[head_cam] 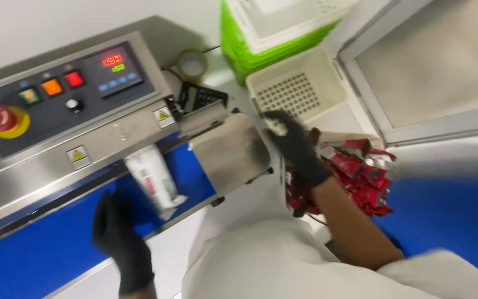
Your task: The person repeatedly picks small white packets from a white basket, places them into a heat-sealing machine, and then removes the sealed packets. The process is repeated continuously for multiple items.
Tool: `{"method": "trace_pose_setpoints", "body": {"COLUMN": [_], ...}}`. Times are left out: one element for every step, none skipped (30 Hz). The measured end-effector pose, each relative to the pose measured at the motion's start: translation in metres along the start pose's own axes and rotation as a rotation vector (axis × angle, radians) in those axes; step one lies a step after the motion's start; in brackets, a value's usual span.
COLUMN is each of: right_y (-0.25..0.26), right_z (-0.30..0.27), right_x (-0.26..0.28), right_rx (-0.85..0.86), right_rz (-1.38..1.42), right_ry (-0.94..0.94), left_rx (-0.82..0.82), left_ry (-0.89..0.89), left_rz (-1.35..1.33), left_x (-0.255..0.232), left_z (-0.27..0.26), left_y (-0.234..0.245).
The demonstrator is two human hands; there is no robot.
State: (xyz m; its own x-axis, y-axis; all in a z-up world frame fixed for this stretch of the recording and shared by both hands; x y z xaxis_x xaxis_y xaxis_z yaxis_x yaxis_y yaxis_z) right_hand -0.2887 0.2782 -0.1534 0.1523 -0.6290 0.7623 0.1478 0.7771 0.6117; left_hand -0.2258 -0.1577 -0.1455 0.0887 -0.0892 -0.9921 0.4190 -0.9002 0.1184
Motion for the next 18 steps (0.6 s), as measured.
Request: {"method": "trace_pose_setpoints", "body": {"right_y": [0.028,0.046,0.062,0.077,0.082,0.087,0.089,0.1,0.109,0.118,0.127,0.133,0.139,0.138,0.135,0.133,0.131,0.129], "right_z": [-0.016,-0.023,-0.035,-0.049,-0.05,-0.051,-0.042,-0.041,-0.042,-0.042,-0.04,-0.038,-0.036,-0.039,-0.039,-0.039,-0.038,-0.037], "right_x": [-0.033,-0.051,-0.076,-0.1,-0.086,-0.071,-0.057,-0.028,0.001,0.03,0.076,0.124,0.173,0.19,0.207,0.225,0.226,0.228], "right_rx": [-0.053,-0.062,-0.018,0.028,0.022,0.013,0.005,0.0,-0.042,-0.084,-0.083,-0.027,0.03,0.032,0.078,0.125,0.123,0.13], "right_rz": [-0.244,-0.251,-0.371,-0.485,-0.485,-0.435,-0.381,-0.379,-0.369,-0.359,-0.352,-0.25,-0.146,-0.136,-0.085,-0.035,-0.029,0.121], "right_ry": [0.097,0.095,-0.162,-0.421,-0.425,-0.418,-0.397,-0.387,-0.394,-0.401,-0.393,-0.287,-0.18,-0.173,-0.146,-0.119,-0.11,-0.099], "left_rx": [-0.01,-0.001,-0.049,-0.098,-0.092,0.015,0.111,0.107,0.24,0.374,0.367,0.445,0.521,0.513,0.625,0.731,0.725,0.697], "left_ry": [-0.1,-0.104,0.061,0.227,0.225,0.163,0.092,0.082,0.102,0.122,0.115,-0.014,-0.141,-0.147,-0.334,-0.519,-0.525,-0.394], "left_rz": [0.159,0.153,-0.049,-0.25,-0.25,-0.182,-0.117,-0.121,-0.241,-0.359,-0.356,-0.244,-0.125,-0.118,0.062,0.249,0.255,0.244], "left_x": [-0.009,-0.02,-0.026,-0.031,-0.041,-0.053,-0.065,-0.065,-0.064,-0.063,-0.072,-0.084,-0.095,-0.102,-0.114,-0.124,-0.135,-0.143], "left_z": [-0.014,-0.02,-0.027,-0.036,-0.044,-0.052,-0.056,-0.063,-0.071,-0.079,-0.085,-0.092,-0.099,-0.102,-0.106,-0.11,-0.11,-0.107], "left_y": [0.013,0.0,-0.007,-0.015,-0.029,-0.045,-0.062,-0.08,-0.1,-0.12,-0.135,-0.151,-0.166,-0.171,-0.181,-0.191,-0.185,-0.179]}}
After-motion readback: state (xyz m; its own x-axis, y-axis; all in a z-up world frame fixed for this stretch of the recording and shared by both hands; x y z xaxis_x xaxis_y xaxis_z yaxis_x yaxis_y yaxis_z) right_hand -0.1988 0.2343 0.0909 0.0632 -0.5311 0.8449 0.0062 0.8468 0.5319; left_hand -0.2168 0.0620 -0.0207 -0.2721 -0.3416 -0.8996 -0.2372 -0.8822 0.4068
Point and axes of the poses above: each hand's wrist, its own z-axis towards the middle knuckle, its own y-axis out of the back of the hand, x = y × z, the point moved 3 cm from there along z, towards the middle knuckle, and after that the axes turned 3 degrees about x, right-handed, at the moved point
